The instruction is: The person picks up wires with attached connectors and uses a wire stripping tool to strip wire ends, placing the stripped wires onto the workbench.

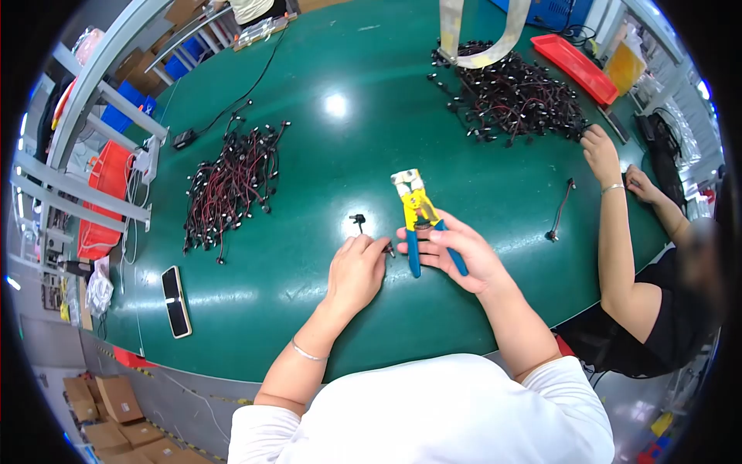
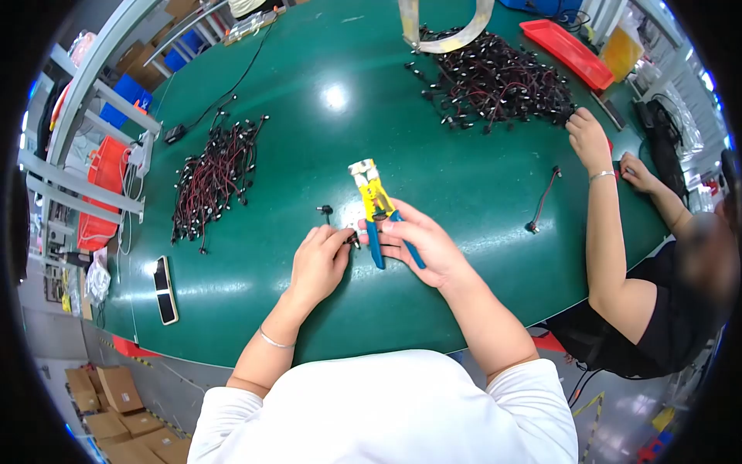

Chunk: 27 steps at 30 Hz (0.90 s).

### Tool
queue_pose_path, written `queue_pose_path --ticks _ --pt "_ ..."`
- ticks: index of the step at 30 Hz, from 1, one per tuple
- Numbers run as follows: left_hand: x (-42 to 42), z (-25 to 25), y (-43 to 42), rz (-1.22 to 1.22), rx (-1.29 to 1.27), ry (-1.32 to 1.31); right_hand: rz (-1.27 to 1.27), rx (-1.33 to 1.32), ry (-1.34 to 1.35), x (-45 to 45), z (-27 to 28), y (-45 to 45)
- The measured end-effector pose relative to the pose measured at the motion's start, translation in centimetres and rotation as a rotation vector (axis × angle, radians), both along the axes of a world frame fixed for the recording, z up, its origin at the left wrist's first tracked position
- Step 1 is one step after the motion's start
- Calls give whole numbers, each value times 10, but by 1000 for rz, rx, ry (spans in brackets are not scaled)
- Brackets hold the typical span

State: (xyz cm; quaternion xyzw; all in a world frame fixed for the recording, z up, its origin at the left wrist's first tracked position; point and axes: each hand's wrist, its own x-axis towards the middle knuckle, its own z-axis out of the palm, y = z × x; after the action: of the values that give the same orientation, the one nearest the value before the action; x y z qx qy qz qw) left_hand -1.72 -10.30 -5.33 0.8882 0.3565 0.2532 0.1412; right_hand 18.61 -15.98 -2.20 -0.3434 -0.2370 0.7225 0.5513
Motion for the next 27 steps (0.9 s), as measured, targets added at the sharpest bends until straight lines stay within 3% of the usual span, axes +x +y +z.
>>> queue_pose_path --ticks 2,5,9,13,17,27 --pt "-3 5 0 12 21 -46 11 14 -27 1 1 -1" --pt "-11 22 -3 144 -336 -361 31 179 -328 -3 3 -3" --pt "-22 34 2 239 -473 -683 111 388 -545 -15 -2 -7" --pt "-26 41 3 256 -200 -622 174 550 -830 -18 9 -10" --pt "-25 42 -1 216 0 -501 171 564 -847 -20 13 -11" --pt "-29 39 1 218 62 -517 195 551 -886 -25 15 -15"
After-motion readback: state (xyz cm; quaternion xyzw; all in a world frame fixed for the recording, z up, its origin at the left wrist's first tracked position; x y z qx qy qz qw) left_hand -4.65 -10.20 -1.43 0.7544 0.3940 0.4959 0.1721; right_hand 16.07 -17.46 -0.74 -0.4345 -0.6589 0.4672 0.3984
